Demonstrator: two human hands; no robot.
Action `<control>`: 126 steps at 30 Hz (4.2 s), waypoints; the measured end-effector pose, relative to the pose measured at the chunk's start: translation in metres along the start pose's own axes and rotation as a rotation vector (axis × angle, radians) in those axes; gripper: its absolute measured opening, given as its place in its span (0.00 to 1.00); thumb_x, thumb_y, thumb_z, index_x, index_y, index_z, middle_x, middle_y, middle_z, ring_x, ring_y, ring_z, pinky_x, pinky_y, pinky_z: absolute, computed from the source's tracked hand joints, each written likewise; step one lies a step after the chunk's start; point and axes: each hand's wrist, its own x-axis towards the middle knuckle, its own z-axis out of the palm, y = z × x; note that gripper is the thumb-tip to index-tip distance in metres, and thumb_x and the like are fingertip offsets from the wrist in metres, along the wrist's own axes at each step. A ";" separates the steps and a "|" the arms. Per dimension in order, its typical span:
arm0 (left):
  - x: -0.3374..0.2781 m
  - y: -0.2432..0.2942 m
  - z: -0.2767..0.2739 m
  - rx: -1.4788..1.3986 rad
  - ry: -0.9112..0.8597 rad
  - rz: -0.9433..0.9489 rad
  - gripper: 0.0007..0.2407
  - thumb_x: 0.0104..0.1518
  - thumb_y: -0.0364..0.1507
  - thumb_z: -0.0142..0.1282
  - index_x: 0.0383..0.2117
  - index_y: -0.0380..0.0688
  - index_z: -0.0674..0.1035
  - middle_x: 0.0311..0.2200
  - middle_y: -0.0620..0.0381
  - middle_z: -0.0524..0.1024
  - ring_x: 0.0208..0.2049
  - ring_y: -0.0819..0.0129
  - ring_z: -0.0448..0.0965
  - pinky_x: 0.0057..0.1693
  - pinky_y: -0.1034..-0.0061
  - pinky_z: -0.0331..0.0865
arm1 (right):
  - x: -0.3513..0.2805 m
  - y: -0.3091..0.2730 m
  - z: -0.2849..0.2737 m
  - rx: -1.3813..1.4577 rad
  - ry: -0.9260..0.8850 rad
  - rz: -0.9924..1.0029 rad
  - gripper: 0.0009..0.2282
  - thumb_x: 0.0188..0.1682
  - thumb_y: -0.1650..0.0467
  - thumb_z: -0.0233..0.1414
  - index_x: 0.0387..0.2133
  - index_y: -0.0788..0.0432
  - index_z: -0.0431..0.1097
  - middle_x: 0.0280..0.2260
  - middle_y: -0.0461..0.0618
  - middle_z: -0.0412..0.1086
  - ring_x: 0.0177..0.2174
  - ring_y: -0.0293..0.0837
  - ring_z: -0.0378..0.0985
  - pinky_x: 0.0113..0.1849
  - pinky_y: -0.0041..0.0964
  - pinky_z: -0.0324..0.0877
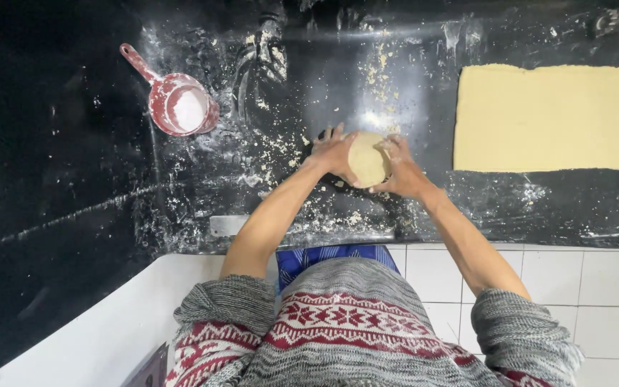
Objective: Kneading a ball of dough on a floured surface using both hands
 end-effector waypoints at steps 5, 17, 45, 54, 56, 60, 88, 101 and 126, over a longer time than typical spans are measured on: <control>-0.001 -0.006 0.013 0.036 0.076 0.043 0.58 0.26 0.58 0.74 0.71 0.61 0.54 0.70 0.42 0.53 0.70 0.43 0.52 0.64 0.38 0.53 | 0.010 -0.026 0.000 -0.098 -0.137 0.096 0.60 0.20 0.65 0.74 0.71 0.47 0.41 0.67 0.76 0.35 0.66 0.75 0.38 0.66 0.64 0.42; 0.036 -0.020 0.017 0.040 0.382 0.054 0.46 0.34 0.49 0.74 0.64 0.54 0.64 0.58 0.45 0.65 0.58 0.42 0.67 0.57 0.43 0.61 | 0.073 0.011 0.030 -0.470 0.039 0.108 0.53 0.26 0.59 0.72 0.69 0.44 0.49 0.63 0.67 0.49 0.60 0.70 0.53 0.55 0.66 0.68; 0.071 -0.018 0.019 0.008 0.566 -0.148 0.50 0.30 0.55 0.80 0.64 0.55 0.66 0.62 0.46 0.64 0.62 0.45 0.63 0.66 0.42 0.55 | 0.093 0.019 0.052 -0.418 0.676 -0.093 0.30 0.38 0.73 0.65 0.55 0.54 0.61 0.52 0.62 0.61 0.45 0.65 0.67 0.35 0.60 0.74; 0.025 -0.047 0.037 0.022 0.319 0.035 0.51 0.27 0.47 0.79 0.65 0.52 0.62 0.58 0.50 0.60 0.60 0.46 0.60 0.59 0.46 0.61 | 0.044 0.049 0.042 -0.244 0.217 -0.114 0.42 0.26 0.65 0.73 0.56 0.58 0.58 0.58 0.64 0.50 0.62 0.67 0.51 0.62 0.62 0.54; 0.014 -0.038 0.037 -0.042 0.333 0.023 0.52 0.28 0.44 0.80 0.66 0.52 0.59 0.60 0.45 0.56 0.63 0.42 0.56 0.61 0.40 0.58 | 0.045 0.031 0.027 -0.325 0.171 -0.080 0.46 0.26 0.62 0.73 0.60 0.55 0.56 0.61 0.66 0.48 0.63 0.68 0.48 0.61 0.66 0.55; 0.026 -0.041 0.066 -0.147 0.323 0.014 0.56 0.30 0.38 0.82 0.69 0.50 0.53 0.64 0.30 0.53 0.66 0.28 0.55 0.58 0.27 0.61 | 0.055 0.027 0.040 -0.635 0.094 -0.106 0.58 0.18 0.58 0.73 0.70 0.42 0.48 0.64 0.66 0.49 0.63 0.71 0.50 0.62 0.67 0.56; 0.050 -0.049 0.033 -0.163 0.395 -0.075 0.47 0.37 0.44 0.77 0.66 0.62 0.58 0.57 0.45 0.62 0.58 0.38 0.68 0.52 0.38 0.72 | 0.124 0.033 0.007 -0.556 -0.016 0.079 0.52 0.21 0.60 0.72 0.67 0.31 0.54 0.55 0.50 0.62 0.49 0.68 0.73 0.43 0.69 0.75; -0.037 -0.042 0.036 -0.470 0.360 0.121 0.45 0.41 0.37 0.69 0.70 0.61 0.54 0.67 0.39 0.51 0.68 0.40 0.51 0.68 0.47 0.52 | 0.075 -0.084 -0.027 -0.314 -0.377 0.503 0.41 0.39 0.51 0.61 0.65 0.54 0.57 0.55 0.74 0.63 0.45 0.70 0.76 0.25 0.49 0.82; 0.054 -0.082 0.037 -0.626 0.636 -0.256 0.50 0.32 0.41 0.72 0.69 0.63 0.54 0.56 0.50 0.58 0.61 0.46 0.57 0.65 0.55 0.53 | 0.172 -0.039 0.089 -0.278 0.947 -0.396 0.10 0.51 0.63 0.49 0.31 0.53 0.77 0.37 0.50 0.71 0.38 0.54 0.76 0.39 0.46 0.68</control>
